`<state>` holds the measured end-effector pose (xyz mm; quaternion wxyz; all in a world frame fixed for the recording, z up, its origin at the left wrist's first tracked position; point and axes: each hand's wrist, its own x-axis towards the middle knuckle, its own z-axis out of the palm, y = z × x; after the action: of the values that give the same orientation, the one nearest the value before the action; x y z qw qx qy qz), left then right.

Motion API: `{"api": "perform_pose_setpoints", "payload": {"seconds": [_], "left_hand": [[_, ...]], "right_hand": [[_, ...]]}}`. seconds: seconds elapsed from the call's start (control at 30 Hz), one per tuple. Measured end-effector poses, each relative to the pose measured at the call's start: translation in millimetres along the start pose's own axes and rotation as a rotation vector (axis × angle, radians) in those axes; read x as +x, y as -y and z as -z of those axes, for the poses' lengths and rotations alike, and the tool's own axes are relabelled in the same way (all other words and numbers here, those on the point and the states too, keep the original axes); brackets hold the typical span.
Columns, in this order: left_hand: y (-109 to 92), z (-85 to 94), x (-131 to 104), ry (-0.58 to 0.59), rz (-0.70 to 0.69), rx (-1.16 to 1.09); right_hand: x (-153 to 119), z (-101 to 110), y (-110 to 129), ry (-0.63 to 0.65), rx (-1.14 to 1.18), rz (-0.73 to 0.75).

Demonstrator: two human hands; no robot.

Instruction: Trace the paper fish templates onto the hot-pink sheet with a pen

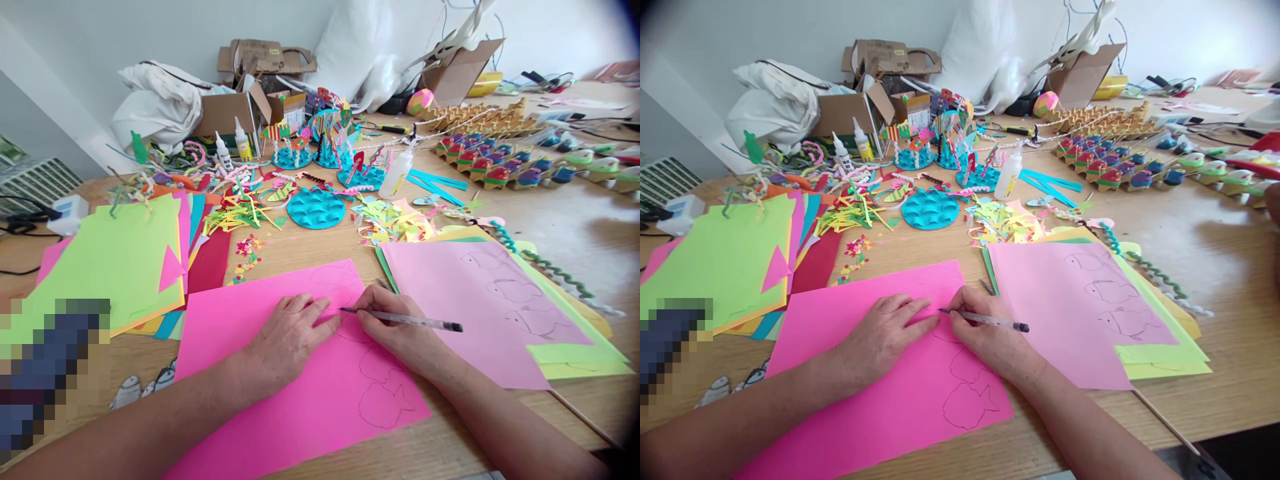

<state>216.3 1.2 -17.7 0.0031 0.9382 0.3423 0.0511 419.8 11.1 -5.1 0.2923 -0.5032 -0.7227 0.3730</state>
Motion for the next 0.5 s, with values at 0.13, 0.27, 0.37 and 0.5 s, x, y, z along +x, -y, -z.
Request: {"api": "perform_pose_setpoints", "payload": {"seconds": [0.13,0.27,0.37,0.5], "left_hand": [[0.4,-0.5,0.1,0.013,0.001,0.015],[0.7,-1.4,-0.4,0.013,-0.001,0.019],[0.8,-1.8,-0.4,0.004,0.000,0.016],[0.8,-1.5,-0.4,-0.005,-0.001,-0.001]], "right_hand": [[0.3,0.9,0.2,0.006,-0.001,0.007],[-0.1,0.7,-2.3,-0.008,0.004,0.013],[-0.7,0.5,-3.7,-0.019,0.012,0.003],[-0.9,0.4,-3.7,-0.013,0.009,0.007]]}}
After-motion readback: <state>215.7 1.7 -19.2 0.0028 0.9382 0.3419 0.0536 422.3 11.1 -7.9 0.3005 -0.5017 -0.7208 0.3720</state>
